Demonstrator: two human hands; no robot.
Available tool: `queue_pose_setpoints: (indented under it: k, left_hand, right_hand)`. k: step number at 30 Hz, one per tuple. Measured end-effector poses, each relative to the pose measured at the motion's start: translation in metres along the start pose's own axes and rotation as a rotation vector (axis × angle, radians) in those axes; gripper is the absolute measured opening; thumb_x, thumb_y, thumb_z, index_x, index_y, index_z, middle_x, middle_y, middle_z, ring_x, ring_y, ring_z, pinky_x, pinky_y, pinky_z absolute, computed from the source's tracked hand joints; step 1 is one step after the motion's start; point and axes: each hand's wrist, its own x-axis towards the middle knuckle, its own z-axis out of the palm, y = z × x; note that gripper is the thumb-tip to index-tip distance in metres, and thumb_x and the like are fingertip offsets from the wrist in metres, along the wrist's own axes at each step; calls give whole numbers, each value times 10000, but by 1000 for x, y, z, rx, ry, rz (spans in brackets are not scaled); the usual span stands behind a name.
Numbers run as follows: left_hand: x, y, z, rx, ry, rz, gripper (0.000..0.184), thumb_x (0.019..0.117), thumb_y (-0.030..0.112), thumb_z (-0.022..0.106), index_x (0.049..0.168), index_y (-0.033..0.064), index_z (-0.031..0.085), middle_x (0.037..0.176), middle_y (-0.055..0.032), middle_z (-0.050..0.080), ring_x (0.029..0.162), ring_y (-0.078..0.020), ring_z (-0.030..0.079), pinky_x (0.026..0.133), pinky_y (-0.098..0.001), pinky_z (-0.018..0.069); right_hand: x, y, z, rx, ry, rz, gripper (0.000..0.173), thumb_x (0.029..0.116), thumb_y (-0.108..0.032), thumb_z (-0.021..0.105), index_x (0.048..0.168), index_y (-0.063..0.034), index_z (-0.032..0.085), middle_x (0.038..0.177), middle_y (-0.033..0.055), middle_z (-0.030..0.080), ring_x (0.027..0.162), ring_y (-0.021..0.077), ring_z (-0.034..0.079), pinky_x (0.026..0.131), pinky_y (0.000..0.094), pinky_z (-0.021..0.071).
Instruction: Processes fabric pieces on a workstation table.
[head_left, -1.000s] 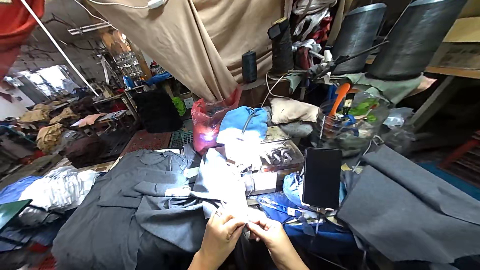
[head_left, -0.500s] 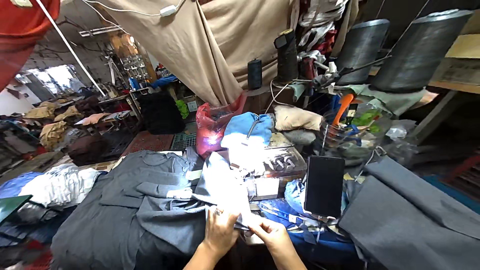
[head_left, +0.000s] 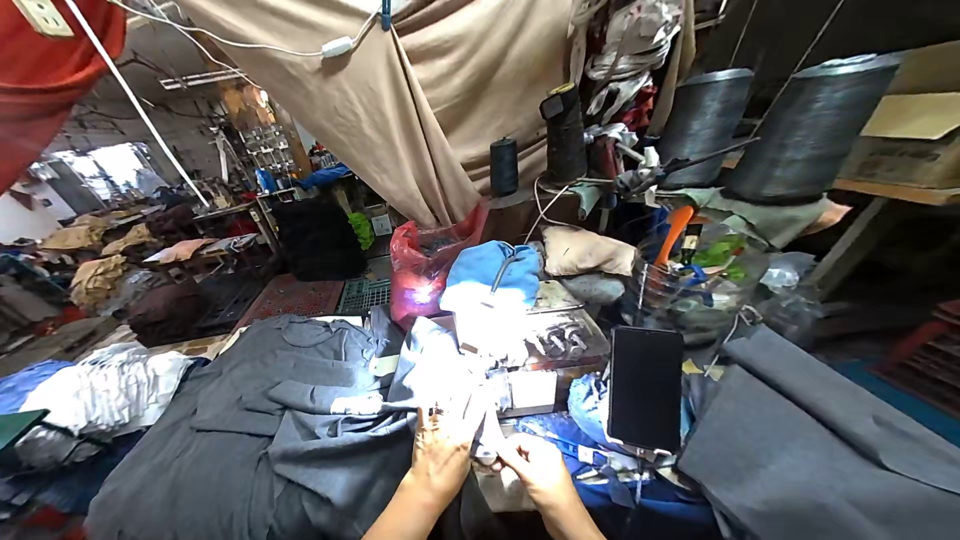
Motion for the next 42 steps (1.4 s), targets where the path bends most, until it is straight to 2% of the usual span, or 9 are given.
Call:
queue_pose_setpoints:
  k: [5, 8, 14, 19, 29, 31, 34, 37, 42]
  left_hand:
    - [13, -9, 5, -68, 63, 17, 383, 848, 67, 673, 1153, 270, 783, 1221, -8, 746, 1120, -306, 701, 923, -570, 534]
    - [19, -13, 8, -146, 113, -6, 359, 859, 26, 649, 1090, 254, 803, 1182, 4, 762, 1134, -308, 699, 938, -585, 530]
    - [26, -17, 7, -230, 47, -52, 328, 873, 5, 628, 1037, 231, 799, 1137, -22, 763, 1146, -315, 684, 963, -613, 506]
    - [55, -17, -4, -274, -463, -212, 362, 1012, 125, 519, 1334, 127, 684, 1422, -168, 613, 1349, -391, 537, 1111, -629, 370]
    - [67, -16, -30, -642, -517, -456, 440, 1062, 229, 488, 1465, 66, 557, 1522, -171, 522, 1451, -378, 431, 1218, -553, 283]
    - [65, -16, -35, -647, -550, -439, 443, 1064, 210, 485, 1472, 48, 545, 1538, -177, 503, 1467, -378, 410, 1228, -535, 279]
    - [50, -12, -28, -510, -537, -339, 425, 1027, 204, 496, 1402, 39, 608, 1460, -185, 574, 1398, -359, 501, 1179, -516, 381]
    - [62, 6, -87, -403, -862, -344, 423, 1055, 88, 419, 1451, 24, 550, 1491, -203, 543, 1421, -358, 480, 1179, -498, 364]
    - [34, 5, -69, -543, -622, -258, 297, 1039, 139, 510, 1153, -32, 725, 1117, -241, 730, 1090, -410, 698, 989, -544, 518]
  right_hand:
    - [53, -17, 8, -89, 11, 75, 111, 959, -81, 633, 912, 3, 687, 704, -16, 676, 626, 57, 641, 635, 245, 554]
    - [70, -21, 11, 36, -4, 196, 113, 1012, -79, 585, 1026, 33, 593, 617, 18, 607, 466, 91, 576, 466, 234, 514]
    - [70, -18, 13, -51, 14, 241, 132, 1023, -80, 551, 990, 34, 608, 605, 7, 597, 435, 70, 522, 439, 214, 456]
    - [71, -14, 13, -27, 23, 223, 194, 1051, -124, 532, 1077, 52, 608, 625, 27, 604, 448, 90, 530, 443, 238, 465]
    - [71, -14, 12, 62, -25, 231, 187, 1070, -164, 506, 1030, 0, 588, 626, 4, 596, 435, 82, 530, 407, 222, 462]
    - [68, -12, 12, -149, 34, 144, 177, 1029, -158, 584, 1019, 8, 645, 697, 21, 636, 528, 88, 577, 493, 242, 504]
    - [51, -19, 12, -554, 125, -152, 335, 920, -182, 714, 1125, 82, 699, 1017, 219, 726, 972, 328, 703, 922, 502, 548]
    - [42, -19, 10, -710, 81, -397, 272, 926, -153, 639, 973, 95, 740, 878, 248, 715, 843, 386, 707, 819, 542, 557]
    - [35, -8, 0, -639, -77, -483, 217, 891, -152, 673, 1024, -27, 791, 1044, 170, 748, 1027, 336, 708, 910, 532, 555]
